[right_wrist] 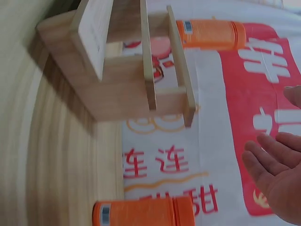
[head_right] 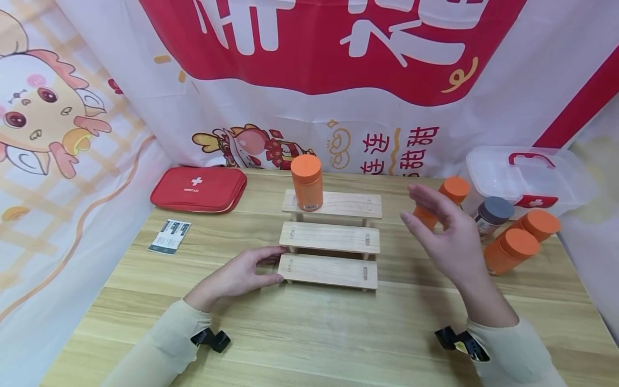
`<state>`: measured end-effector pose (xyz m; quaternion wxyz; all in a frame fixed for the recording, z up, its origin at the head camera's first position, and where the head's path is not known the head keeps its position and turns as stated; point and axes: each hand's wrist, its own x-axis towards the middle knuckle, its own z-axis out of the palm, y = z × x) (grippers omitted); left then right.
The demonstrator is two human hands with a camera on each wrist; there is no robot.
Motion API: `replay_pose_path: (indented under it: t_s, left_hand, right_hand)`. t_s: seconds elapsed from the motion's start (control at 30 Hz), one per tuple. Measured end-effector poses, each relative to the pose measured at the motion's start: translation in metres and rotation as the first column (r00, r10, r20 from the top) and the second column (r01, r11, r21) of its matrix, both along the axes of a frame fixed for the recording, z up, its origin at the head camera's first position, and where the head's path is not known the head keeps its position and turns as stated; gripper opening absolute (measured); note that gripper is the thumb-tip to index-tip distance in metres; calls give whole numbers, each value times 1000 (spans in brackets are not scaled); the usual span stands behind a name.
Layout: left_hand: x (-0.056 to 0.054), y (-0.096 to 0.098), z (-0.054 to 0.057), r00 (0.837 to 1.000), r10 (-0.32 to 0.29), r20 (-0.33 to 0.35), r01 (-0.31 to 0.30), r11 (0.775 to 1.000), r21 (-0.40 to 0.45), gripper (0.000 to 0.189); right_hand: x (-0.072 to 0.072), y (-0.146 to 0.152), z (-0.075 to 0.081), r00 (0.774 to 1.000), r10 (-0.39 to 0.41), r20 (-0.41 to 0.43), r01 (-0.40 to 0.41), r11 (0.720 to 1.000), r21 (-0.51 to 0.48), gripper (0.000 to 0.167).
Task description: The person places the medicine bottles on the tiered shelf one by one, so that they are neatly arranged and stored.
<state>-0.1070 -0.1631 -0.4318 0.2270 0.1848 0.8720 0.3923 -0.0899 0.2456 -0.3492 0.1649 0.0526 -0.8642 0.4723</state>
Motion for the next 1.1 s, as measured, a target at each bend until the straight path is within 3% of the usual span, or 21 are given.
replay_pose_path:
  t_s: [0.77, 1.1]
  left_hand:
    - [0, 1, 0, 1000, 6, 7, -6, 1000, -5, 66]
    - [-1, 1, -3, 1000, 5, -2, -5, 1000, -3, 66]
  right_hand:
    - [37, 62, -23, 981, -195, -14, 194, 980, -48, 53]
    - [47, 75, -29, 929, -368, 39, 370, 918, -141, 48]
